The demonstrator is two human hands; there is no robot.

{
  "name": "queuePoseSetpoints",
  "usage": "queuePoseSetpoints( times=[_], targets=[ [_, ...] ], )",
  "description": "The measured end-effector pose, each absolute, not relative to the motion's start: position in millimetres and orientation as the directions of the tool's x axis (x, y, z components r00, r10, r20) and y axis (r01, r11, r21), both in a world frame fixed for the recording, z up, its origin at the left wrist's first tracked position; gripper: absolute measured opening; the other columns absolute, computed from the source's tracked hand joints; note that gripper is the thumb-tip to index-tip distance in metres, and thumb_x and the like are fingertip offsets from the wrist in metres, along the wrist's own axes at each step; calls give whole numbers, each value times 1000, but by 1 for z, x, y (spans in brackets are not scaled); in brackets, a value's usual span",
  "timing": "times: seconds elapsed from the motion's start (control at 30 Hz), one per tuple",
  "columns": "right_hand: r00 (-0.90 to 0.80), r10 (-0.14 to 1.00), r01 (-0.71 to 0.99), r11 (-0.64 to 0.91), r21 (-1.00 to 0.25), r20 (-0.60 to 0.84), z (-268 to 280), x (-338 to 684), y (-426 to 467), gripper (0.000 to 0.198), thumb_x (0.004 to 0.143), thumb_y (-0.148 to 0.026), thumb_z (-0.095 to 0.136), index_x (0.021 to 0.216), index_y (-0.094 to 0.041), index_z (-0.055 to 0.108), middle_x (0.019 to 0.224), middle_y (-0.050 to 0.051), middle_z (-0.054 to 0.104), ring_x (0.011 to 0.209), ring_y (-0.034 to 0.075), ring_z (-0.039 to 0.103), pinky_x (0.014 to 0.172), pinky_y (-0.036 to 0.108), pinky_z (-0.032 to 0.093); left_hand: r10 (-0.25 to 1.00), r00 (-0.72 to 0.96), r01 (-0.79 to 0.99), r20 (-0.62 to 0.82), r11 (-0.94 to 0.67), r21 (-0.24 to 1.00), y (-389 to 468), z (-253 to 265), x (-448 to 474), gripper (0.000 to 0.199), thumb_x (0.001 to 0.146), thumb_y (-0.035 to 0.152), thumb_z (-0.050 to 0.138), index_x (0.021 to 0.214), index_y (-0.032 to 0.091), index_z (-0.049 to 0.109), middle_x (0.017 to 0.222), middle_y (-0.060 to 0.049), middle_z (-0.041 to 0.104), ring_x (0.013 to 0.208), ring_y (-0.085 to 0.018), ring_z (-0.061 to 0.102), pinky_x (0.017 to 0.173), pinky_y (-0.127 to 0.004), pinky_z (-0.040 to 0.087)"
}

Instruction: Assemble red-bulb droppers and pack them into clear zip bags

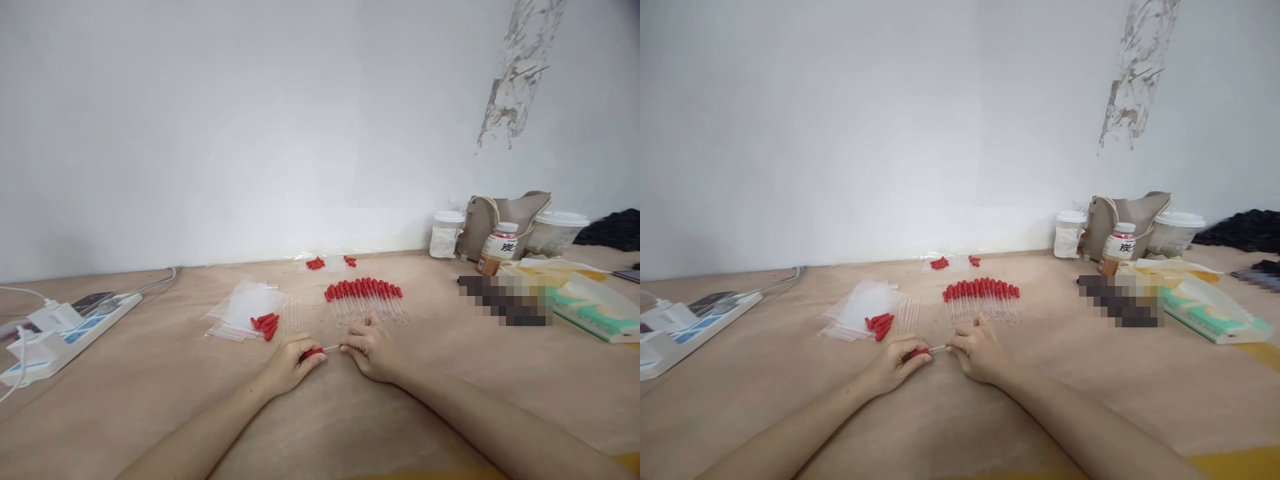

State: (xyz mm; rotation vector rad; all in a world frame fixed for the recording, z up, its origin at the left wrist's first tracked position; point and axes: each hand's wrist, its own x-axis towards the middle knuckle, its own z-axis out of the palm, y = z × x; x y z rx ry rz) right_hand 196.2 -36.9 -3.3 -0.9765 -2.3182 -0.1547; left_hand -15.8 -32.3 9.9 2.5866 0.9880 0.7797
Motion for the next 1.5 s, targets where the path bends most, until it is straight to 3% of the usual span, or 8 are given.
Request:
queuePoseSetpoints(
  times=[0.33,0.63,0.83,0.97,1.07,1.2,1.3,1.5],
  targets=[
    [-584,551,672,740,-26,596,-4,186,-41,21,79,-15,43,66,-18,59,61,0,55,54,9,38,65,31,20,647,664,531,375,-761,372,-35,9,-16,21,84,30,45,78,16,59,73,-3,54,68,-15,50,63,-25,38],
    [-519,629,701,701,-132,579,-6,179,-41,23,81,-19,43,65,-18,59,65,1,58,57,10,42,68,31,22,665,637,547,388,-746,380,-32,9,-15,23,85,31,44,76,16,59,72,-3,54,67,-15,49,62,-24,39],
    [-530,626,734,677,-60,572,9,178,-42,23,82,-22,43,70,-18,61,69,4,59,70,15,46,67,32,23,729,513,568,452,-684,458,-24,5,-13,19,83,30,49,78,16,62,72,-3,56,67,-15,51,62,-25,39],
    [-551,642,753,658,-14,533,16,184,-43,18,78,-22,48,69,-18,63,71,7,61,76,18,48,68,33,25,763,388,591,517,-636,495,-19,3,-17,21,79,29,54,97,19,58,87,-4,57,74,-16,52,67,-27,42],
    [-375,793,820,525,-227,481,19,188,-38,18,76,-22,50,64,-20,63,66,3,62,69,17,52,68,31,28,761,251,666,598,-584,464,-10,11,-34,30,77,30,55,105,19,54,97,-5,55,84,-18,52,74,-30,43],
    [-107,947,834,252,-490,304,25,182,-16,22,74,-28,49,59,-21,63,62,0,63,60,15,54,59,27,31,810,154,822,566,-422,381,7,25,-70,22,77,36,52,86,19,62,89,-7,58,90,-24,52,80,-36,40],
    [-53,951,879,190,-438,305,28,164,5,24,73,-28,50,54,-20,62,63,2,64,64,17,56,63,28,31,855,214,874,473,-384,298,15,25,-89,33,75,43,52,96,19,60,98,-9,55,98,-27,49,86,-39,37],
    [44,949,936,70,-345,312,20,132,36,26,75,-33,47,63,-18,64,71,8,66,71,21,59,75,37,27,896,269,879,353,-378,291,19,2,-92,50,80,43,44,122,15,43,124,-14,37,119,-29,32,97,-42,28]
  ],
)
